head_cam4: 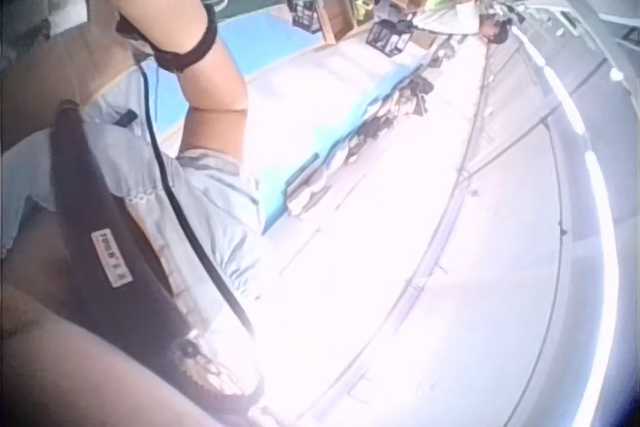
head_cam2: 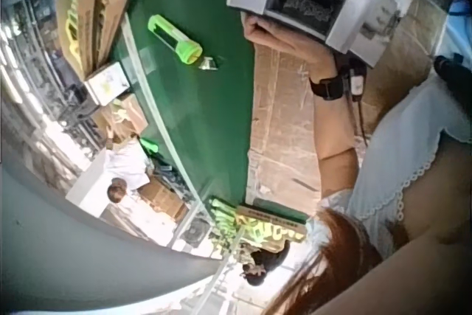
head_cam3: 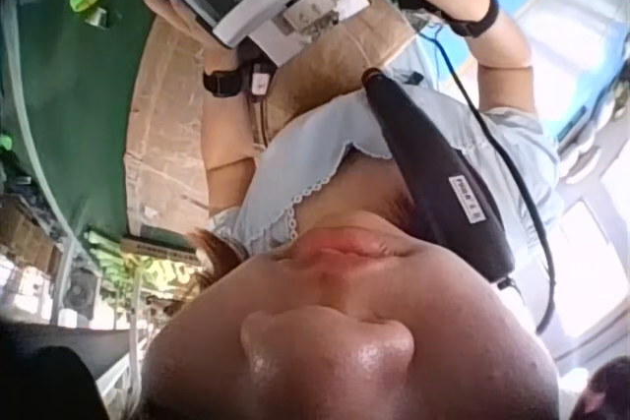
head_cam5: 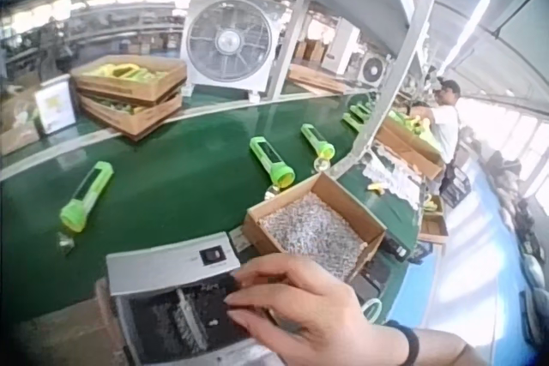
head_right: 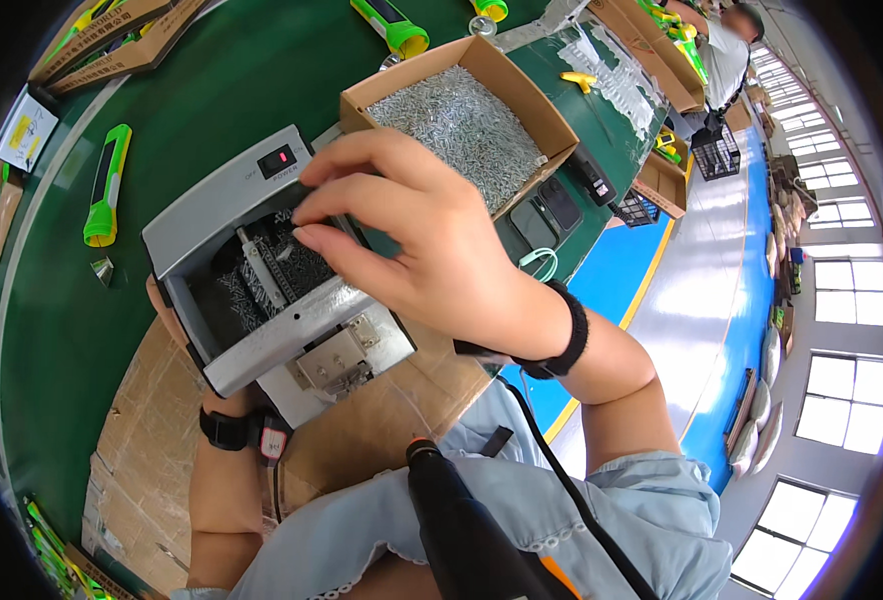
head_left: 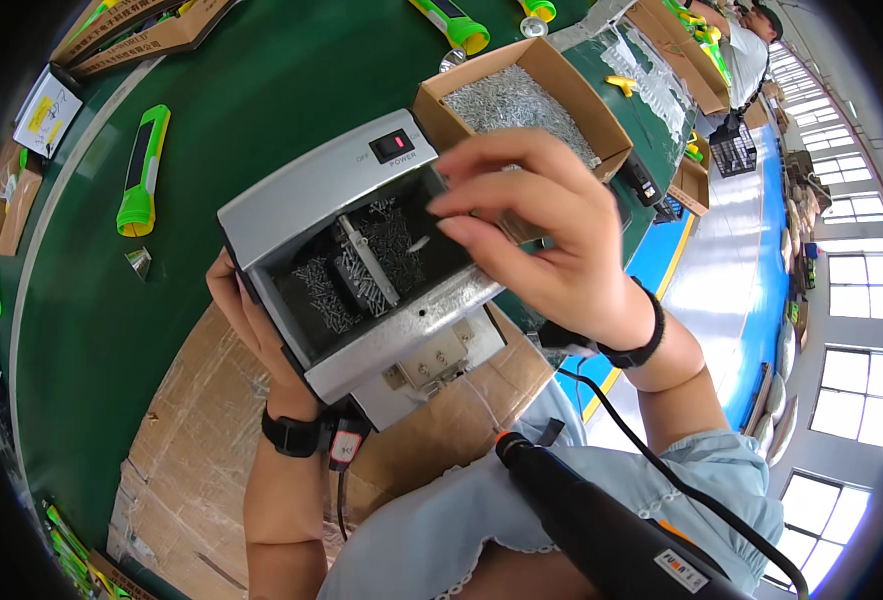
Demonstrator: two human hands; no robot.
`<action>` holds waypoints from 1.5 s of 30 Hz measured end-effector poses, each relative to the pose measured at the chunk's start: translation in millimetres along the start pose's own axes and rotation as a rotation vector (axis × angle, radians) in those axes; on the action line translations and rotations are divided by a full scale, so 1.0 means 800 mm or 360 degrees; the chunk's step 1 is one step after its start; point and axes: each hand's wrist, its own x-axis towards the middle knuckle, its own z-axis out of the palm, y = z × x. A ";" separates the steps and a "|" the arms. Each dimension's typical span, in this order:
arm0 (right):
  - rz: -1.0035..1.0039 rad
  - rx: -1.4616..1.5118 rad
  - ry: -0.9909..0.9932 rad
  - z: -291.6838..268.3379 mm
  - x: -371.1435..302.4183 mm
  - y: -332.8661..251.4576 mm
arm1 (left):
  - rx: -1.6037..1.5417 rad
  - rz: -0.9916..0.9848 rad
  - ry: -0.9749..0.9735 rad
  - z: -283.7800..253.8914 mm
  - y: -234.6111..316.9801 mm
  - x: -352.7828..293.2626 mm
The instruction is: Using a heat gun to assemble flashlight components and picking up screws from an automatic feeder.
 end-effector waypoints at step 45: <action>0.0476 -0.0247 0.0193 0.024 -0.015 -0.050 | 0.0556 0.0602 -0.0026 0.010 0.014 0.014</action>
